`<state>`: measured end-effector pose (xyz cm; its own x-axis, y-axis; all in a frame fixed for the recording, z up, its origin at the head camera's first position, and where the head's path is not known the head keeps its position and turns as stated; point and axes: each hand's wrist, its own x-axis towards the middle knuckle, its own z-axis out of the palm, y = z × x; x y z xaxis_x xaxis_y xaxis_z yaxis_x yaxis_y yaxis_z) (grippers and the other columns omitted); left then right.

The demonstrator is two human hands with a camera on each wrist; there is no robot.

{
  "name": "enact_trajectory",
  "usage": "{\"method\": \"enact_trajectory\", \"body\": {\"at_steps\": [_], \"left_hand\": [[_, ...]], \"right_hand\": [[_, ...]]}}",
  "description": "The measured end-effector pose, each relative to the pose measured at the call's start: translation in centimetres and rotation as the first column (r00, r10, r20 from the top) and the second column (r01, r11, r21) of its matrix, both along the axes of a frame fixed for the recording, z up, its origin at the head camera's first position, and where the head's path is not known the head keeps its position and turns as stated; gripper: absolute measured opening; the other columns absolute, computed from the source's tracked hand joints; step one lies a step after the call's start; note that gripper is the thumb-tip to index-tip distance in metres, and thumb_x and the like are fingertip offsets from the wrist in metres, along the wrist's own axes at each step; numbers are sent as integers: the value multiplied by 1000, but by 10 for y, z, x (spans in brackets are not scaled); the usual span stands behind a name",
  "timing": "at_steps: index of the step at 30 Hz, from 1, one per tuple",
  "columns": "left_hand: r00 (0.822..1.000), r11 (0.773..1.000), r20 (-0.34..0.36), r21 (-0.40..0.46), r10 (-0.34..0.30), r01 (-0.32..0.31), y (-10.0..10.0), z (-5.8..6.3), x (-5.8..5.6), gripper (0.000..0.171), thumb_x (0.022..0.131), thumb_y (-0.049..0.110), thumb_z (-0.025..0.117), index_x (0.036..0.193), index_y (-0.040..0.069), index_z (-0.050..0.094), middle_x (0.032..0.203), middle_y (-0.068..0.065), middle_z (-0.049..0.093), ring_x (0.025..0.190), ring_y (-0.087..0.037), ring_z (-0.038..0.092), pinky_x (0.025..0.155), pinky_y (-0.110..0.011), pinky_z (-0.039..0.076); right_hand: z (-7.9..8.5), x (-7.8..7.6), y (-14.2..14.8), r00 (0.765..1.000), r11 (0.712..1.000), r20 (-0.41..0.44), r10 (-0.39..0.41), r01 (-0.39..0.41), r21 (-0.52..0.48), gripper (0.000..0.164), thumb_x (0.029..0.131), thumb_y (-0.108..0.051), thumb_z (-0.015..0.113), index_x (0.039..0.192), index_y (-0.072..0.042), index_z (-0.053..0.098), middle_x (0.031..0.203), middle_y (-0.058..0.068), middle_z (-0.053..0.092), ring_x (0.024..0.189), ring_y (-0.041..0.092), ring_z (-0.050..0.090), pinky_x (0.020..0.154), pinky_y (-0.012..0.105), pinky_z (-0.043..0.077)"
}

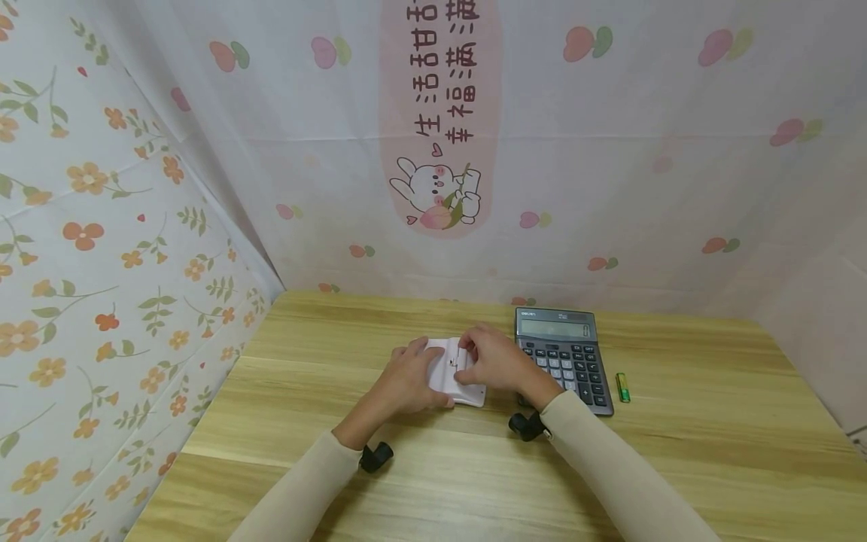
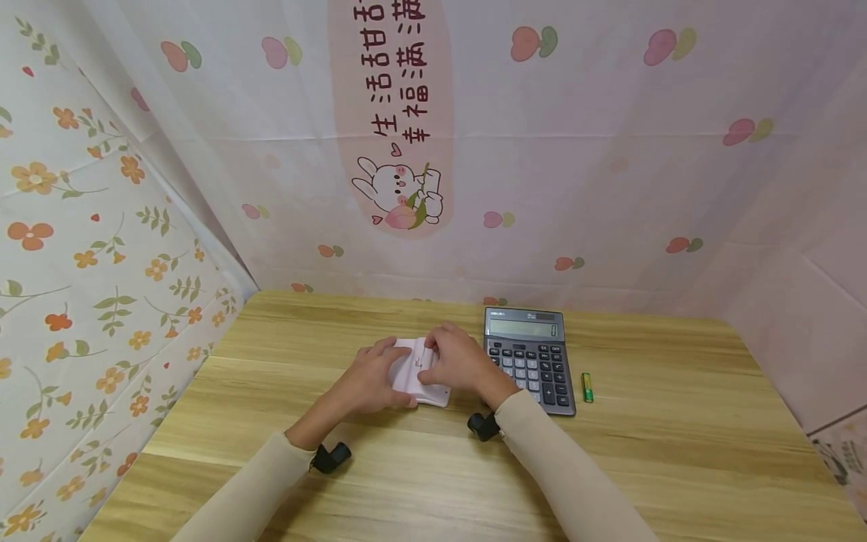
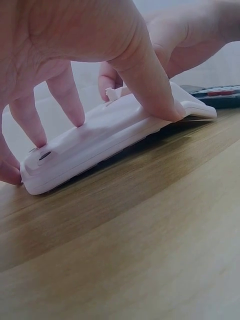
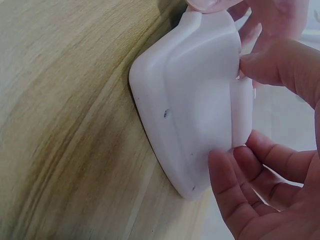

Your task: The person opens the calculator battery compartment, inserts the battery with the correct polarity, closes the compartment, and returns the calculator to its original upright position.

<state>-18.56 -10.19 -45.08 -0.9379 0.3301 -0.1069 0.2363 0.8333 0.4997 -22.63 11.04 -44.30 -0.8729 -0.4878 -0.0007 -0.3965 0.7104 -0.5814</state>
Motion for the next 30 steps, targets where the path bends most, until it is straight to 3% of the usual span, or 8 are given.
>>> {"method": "enact_trajectory", "body": {"at_steps": [13,30], "left_hand": [[1000,1000,-15,-21,-22,22,-2,-2,-1,89,83,39,97,157,9,58,171,-24,39,145,-54,44,111,-65,46],[1000,1000,1,-12,-27,27,-3,-1,1,89,85,39,96,159,9,57,172,-23,37,147,-54,42,114,-66,43]], "right_hand": [[-1,0,4,999,1000,-52,16,-16,0,44,83,-27,92,114,-3,71,105,2,64,92,17,59,81,35,55],[0,2,10,998,1000,-55,8,-9,-9,43,83,-25,91,115,-4,71,104,1,69,96,20,65,83,37,57]]}}
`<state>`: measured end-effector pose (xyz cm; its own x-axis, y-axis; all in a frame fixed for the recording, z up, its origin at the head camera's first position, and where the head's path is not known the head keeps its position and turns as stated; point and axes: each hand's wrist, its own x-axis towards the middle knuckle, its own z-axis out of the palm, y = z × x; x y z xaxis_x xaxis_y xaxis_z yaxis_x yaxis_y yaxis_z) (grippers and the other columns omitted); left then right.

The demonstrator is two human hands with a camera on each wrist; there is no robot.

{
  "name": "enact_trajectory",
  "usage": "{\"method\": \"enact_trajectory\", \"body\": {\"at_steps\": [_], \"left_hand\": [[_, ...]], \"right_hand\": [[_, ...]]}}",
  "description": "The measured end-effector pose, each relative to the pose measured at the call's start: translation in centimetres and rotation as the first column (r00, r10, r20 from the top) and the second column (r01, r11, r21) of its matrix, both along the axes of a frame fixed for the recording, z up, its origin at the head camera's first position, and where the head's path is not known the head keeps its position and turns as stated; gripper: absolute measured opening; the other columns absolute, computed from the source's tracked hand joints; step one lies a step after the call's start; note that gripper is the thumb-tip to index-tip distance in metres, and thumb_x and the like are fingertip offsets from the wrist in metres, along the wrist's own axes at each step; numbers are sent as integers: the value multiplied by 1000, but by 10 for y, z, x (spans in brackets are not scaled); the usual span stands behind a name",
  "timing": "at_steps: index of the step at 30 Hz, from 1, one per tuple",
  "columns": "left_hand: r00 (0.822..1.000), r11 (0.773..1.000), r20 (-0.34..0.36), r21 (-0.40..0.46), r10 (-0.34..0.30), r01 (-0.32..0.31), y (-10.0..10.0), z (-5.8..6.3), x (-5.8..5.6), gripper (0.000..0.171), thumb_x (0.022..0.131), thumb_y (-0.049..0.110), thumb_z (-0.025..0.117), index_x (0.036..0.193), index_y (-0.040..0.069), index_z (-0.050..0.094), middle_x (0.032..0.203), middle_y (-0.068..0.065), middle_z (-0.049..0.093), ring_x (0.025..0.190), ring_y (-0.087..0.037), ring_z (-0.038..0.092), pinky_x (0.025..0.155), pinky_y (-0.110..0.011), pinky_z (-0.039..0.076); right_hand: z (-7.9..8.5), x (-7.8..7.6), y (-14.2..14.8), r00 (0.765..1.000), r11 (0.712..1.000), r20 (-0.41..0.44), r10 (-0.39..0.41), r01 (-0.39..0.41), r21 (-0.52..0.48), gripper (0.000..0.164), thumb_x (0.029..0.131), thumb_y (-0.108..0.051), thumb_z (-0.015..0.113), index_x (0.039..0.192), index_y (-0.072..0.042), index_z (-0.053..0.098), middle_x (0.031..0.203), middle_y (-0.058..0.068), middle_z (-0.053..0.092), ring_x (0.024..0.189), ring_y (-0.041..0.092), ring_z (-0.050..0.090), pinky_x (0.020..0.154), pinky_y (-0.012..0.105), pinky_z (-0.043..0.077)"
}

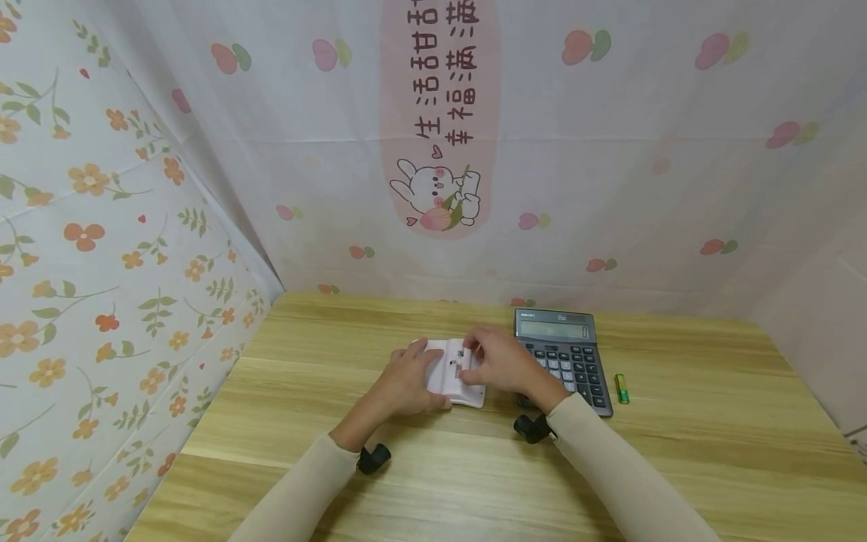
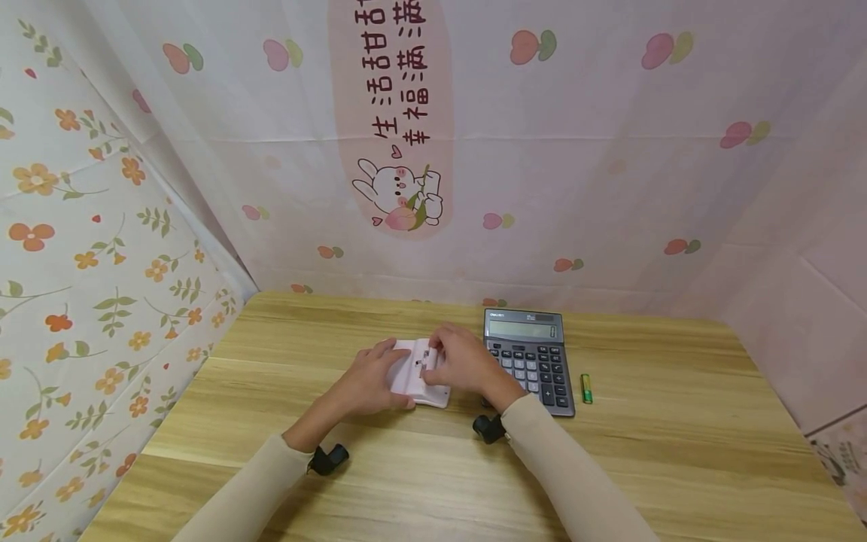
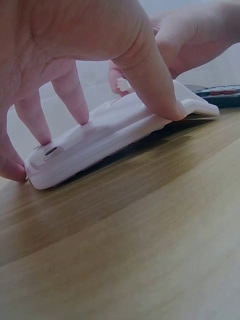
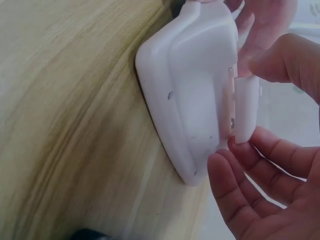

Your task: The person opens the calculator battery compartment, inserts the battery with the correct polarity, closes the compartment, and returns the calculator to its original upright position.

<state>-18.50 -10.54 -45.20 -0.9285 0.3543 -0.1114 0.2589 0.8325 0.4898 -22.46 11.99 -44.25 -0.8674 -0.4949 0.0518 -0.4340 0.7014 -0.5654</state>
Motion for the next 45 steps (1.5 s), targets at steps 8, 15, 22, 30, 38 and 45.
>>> {"method": "enact_trajectory", "body": {"at_steps": [8,15,22,30,38,45], "left_hand": [[1000,1000,3,17,4,-4,-1,-3,0,88,85,38,95,159,9,57,173,-22,35,150,-53,39,116,-66,41],[1000,997,0,77,19,-18,-3,-4,3,88,83,34,96,157,5,58,173,-25,35,152,-54,37,118,-67,38],[999,991,7,129,45,-45,-5,-7,5,89,82,34,97,156,2,58,173,-30,31,152,-54,36,117,-69,39],[997,984,17,160,73,-75,-7,-11,5,92,81,35,97,157,1,56,172,-33,30,155,-54,33,119,-70,37],[997,975,-1,211,77,-75,-11,-12,6,88,82,31,96,154,-2,57,170,-36,33,153,-58,35,120,-69,35],[997,974,-6,214,79,-75,-11,-14,6,85,84,31,96,153,-2,59,169,-36,35,153,-58,36,121,-68,35]], "right_hand": [[-5,2,8,1000,1000,10,2,-2,0,44,84,-25,90,118,-4,73,107,1,69,98,20,64,85,37,56],[-3,8,16,1000,999,17,-13,14,-34,47,84,-22,92,122,-2,74,115,5,71,102,26,67,88,40,57],[-4,12,25,999,999,18,-44,44,-25,47,85,-23,92,124,-5,76,119,2,71,102,20,66,87,39,57],[1,19,39,999,997,-19,-46,44,-60,45,86,-20,91,125,-4,76,130,7,69,101,20,64,84,39,56],[1,24,60,995,997,-89,-37,31,-73,44,84,-16,90,123,-2,76,112,2,68,92,20,62,76,37,53],[-3,31,79,988,995,-143,-64,51,-89,44,85,-17,89,125,-2,77,110,-1,68,90,21,62,73,35,53]]}}
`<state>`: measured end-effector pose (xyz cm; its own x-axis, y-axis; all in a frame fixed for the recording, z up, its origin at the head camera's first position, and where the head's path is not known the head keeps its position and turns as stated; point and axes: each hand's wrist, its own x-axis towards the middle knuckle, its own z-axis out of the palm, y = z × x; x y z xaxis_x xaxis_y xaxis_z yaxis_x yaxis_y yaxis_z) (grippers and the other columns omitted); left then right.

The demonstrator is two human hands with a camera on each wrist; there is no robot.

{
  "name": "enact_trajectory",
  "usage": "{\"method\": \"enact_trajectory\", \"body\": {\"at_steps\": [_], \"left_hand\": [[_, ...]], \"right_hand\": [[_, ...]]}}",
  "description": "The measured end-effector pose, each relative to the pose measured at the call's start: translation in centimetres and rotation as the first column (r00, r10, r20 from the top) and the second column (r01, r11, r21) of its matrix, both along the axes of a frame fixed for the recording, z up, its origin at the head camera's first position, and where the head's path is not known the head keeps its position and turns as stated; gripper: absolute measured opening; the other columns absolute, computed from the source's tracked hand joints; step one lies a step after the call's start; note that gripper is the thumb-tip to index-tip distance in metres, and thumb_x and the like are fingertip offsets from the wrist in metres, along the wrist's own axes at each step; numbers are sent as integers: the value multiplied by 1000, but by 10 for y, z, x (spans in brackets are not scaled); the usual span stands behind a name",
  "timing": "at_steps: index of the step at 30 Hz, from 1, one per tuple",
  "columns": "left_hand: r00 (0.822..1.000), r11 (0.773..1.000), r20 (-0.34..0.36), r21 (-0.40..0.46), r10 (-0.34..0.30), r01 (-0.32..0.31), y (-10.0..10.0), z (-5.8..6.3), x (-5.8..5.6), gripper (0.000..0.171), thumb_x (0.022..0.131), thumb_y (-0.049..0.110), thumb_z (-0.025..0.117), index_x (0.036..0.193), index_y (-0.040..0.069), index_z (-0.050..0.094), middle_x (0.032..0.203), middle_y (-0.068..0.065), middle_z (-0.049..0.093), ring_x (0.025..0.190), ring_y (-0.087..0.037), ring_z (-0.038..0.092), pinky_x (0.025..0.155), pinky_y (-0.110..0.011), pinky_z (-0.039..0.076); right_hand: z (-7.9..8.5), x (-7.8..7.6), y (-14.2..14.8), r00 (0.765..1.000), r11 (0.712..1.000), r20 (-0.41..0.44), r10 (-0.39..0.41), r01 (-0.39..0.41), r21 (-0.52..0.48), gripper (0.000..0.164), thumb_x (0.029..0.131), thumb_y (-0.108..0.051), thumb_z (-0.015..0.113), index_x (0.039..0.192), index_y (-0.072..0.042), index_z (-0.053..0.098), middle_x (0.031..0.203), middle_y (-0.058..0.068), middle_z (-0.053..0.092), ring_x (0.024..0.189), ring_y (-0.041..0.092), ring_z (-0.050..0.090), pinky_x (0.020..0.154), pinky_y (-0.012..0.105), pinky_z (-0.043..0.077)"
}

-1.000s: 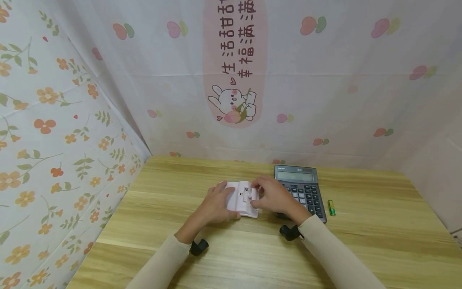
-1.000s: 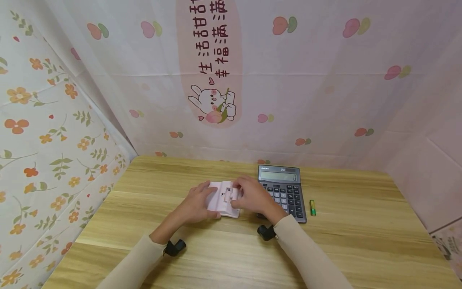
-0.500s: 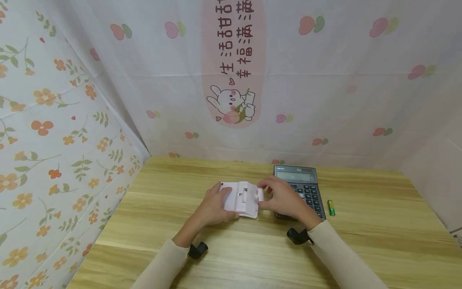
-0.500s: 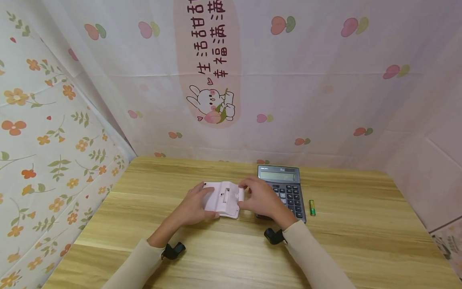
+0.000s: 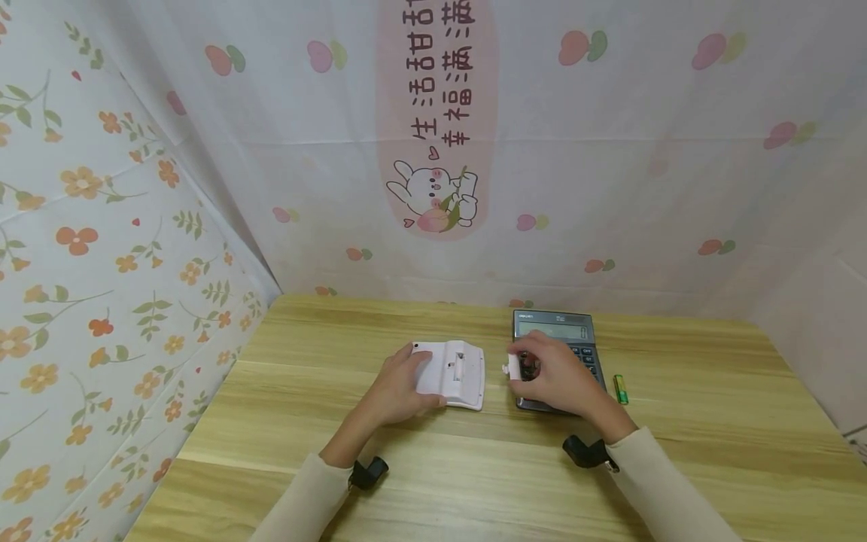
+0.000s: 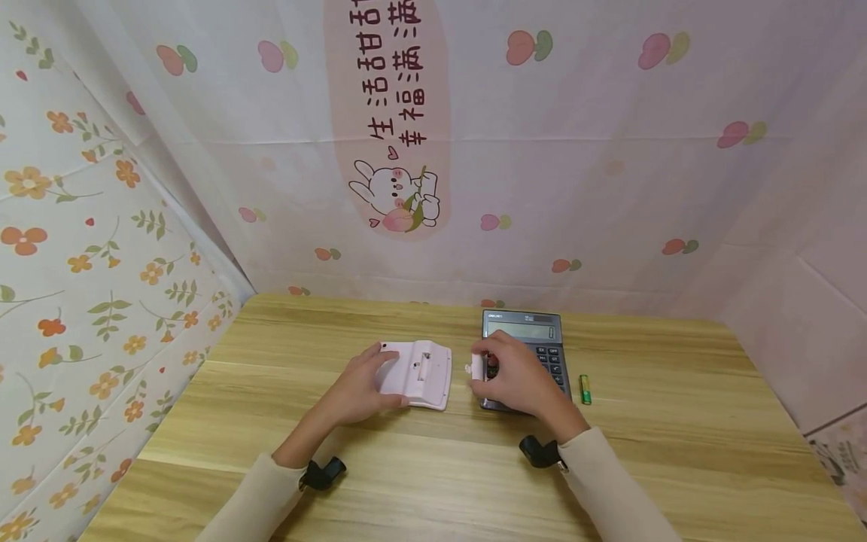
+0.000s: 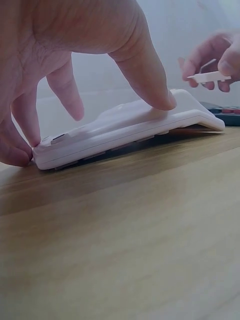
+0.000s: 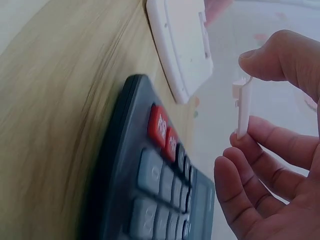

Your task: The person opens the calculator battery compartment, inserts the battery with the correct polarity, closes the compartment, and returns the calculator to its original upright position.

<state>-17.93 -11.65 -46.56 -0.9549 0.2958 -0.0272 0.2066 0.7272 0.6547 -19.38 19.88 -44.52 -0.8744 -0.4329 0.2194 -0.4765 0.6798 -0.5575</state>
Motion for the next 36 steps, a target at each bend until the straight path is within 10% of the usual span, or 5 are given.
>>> {"method": "enact_trajectory", "body": {"at_steps": [36], "left_hand": [[1000,1000,-11,8,2,-2,0,1,0,81,83,29,96,149,-3,61,167,-38,38,151,-59,38,120,-68,36]], "right_hand": [[-3,19,72,992,992,-5,-123,123,-9,50,84,-17,93,128,-1,76,119,7,68,91,22,58,71,33,49]]}}
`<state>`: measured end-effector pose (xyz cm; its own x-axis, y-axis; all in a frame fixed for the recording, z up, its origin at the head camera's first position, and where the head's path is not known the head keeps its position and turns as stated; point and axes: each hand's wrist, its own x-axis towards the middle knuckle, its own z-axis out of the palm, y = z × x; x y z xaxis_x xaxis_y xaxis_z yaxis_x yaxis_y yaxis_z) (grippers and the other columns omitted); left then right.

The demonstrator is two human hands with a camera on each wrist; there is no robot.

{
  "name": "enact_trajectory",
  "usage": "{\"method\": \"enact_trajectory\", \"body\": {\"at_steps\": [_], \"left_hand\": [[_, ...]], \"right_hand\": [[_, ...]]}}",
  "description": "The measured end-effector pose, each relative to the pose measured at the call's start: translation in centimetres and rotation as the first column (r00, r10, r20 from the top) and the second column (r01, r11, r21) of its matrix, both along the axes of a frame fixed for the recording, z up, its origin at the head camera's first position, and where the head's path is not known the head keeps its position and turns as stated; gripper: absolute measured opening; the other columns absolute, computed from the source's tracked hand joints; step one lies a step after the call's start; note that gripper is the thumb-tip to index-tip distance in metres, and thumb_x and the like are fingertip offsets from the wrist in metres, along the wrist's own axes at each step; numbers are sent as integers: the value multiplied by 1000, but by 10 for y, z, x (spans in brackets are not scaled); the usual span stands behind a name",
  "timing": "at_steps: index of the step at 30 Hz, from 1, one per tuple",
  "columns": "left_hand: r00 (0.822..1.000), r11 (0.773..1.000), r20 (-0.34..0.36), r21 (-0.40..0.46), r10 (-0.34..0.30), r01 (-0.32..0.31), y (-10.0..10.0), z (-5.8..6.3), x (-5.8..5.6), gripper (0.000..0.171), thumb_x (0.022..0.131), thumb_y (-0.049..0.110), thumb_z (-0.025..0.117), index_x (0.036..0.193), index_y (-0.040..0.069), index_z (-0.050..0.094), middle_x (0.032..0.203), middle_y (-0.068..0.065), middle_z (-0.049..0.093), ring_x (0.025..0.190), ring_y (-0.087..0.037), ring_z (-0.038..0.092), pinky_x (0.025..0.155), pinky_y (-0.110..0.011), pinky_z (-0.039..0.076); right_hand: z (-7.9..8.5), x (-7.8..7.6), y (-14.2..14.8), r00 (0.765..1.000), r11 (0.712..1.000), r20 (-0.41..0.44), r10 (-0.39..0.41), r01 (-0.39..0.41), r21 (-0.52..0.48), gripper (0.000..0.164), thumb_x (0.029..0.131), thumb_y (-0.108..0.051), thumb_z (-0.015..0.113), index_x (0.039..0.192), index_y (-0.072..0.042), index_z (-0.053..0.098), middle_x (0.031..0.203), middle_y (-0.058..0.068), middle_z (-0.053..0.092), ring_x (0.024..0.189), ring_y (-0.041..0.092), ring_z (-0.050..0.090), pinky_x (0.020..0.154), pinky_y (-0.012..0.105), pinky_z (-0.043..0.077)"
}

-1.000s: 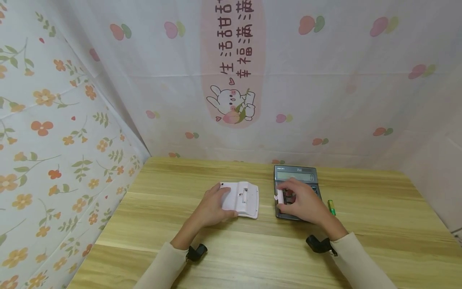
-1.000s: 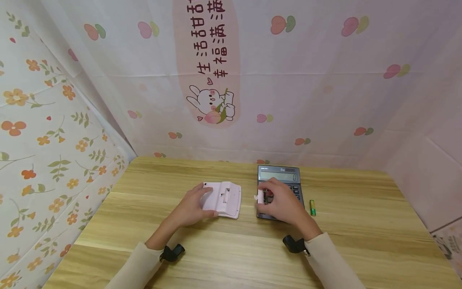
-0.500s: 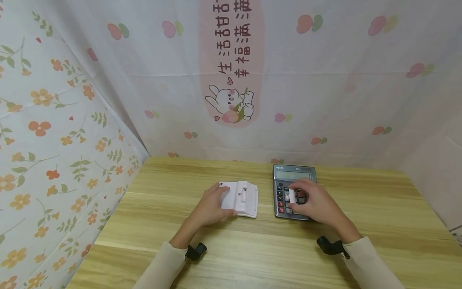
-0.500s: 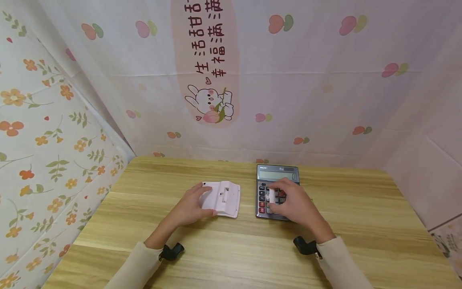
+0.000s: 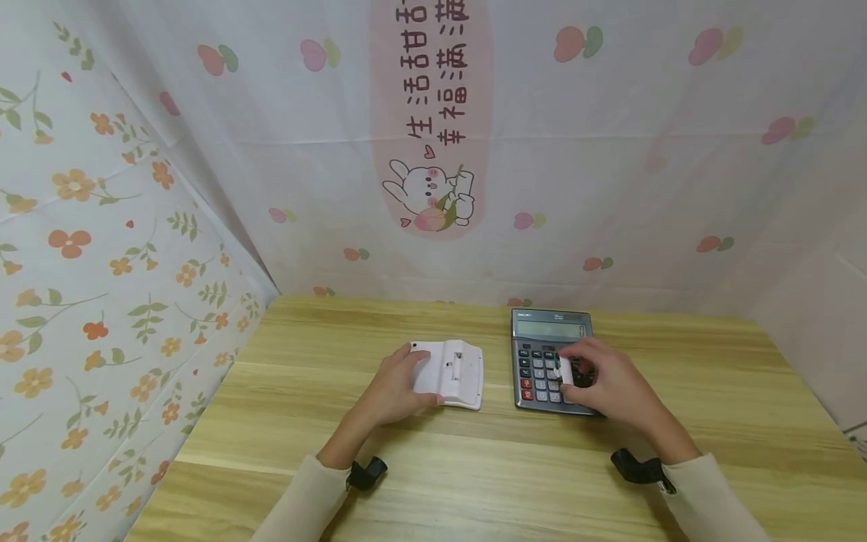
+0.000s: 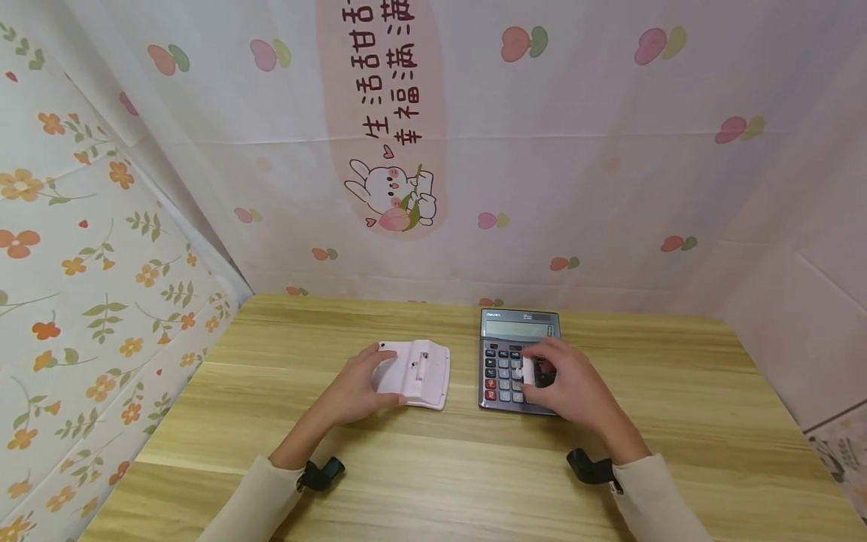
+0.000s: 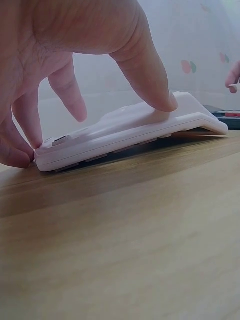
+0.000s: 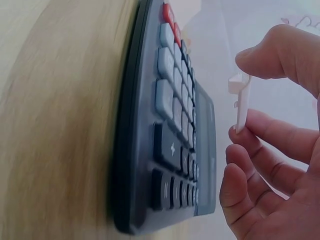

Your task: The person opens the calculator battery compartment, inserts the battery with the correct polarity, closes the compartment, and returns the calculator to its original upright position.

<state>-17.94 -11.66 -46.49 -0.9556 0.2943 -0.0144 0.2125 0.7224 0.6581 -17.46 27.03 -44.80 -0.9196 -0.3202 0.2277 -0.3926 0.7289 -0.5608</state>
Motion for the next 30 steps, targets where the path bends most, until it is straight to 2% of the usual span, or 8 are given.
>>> {"method": "enact_trajectory", "body": {"at_steps": [9,17,30], "left_hand": [[1000,1000,8,-6,10,-10,-1,0,1,82,84,29,97,150,-2,61,168,-37,37,152,-59,37,120,-68,36],[1000,1000,7,-3,14,-14,0,0,1,82,83,30,97,149,-2,61,168,-37,37,152,-59,38,119,-68,37],[1000,1000,16,-12,11,-10,1,0,1,81,84,29,96,151,-1,60,169,-36,36,152,-58,37,120,-68,36]], "right_hand": [[-1,4,8,998,999,45,-37,37,5,51,84,-16,92,129,0,75,117,8,66,93,25,57,71,33,48],[-2,8,16,997,998,49,-60,58,27,50,85,-13,91,130,2,74,116,9,66,91,24,58,68,32,50],[-5,12,28,994,995,56,-95,93,41,53,85,-17,91,131,2,74,125,16,67,91,24,59,70,34,48]]}}
